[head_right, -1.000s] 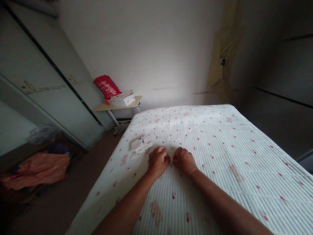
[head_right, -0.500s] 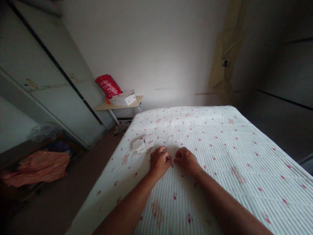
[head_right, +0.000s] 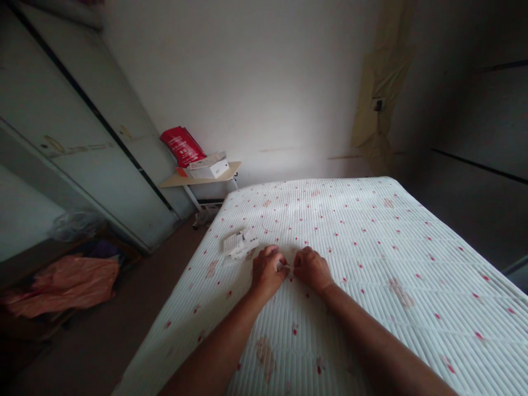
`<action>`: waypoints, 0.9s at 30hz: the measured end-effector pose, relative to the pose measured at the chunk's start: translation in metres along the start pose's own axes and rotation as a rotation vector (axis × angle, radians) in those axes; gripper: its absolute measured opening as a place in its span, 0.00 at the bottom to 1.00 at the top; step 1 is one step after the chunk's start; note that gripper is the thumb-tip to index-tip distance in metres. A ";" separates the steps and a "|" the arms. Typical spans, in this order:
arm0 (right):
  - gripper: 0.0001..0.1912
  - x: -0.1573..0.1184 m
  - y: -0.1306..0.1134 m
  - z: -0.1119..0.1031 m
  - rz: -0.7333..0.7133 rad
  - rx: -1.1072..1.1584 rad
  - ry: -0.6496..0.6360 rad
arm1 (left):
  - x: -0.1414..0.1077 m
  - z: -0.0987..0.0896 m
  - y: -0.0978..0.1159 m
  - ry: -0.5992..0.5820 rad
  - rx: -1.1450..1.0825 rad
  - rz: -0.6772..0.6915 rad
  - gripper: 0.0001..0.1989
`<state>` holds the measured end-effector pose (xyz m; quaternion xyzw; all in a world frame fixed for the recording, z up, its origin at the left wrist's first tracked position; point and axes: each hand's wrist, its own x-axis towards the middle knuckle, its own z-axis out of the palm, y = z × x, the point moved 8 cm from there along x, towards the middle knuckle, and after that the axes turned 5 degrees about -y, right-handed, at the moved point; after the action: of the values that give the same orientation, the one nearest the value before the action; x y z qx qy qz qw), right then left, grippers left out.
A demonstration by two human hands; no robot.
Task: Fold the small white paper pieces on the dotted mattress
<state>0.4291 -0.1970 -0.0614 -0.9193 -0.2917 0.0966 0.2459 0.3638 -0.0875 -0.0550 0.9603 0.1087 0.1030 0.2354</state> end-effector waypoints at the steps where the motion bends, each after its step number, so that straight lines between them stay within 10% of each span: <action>1: 0.06 0.001 0.003 0.000 -0.001 0.028 -0.009 | 0.000 0.000 0.000 0.004 -0.001 0.000 0.07; 27: 0.05 0.000 -0.002 0.002 0.009 -0.032 -0.043 | 0.004 -0.004 -0.014 0.028 -0.082 -0.003 0.10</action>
<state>0.4276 -0.1952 -0.0619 -0.9222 -0.2942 0.1128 0.2244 0.3646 -0.0726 -0.0577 0.9482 0.1093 0.1201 0.2731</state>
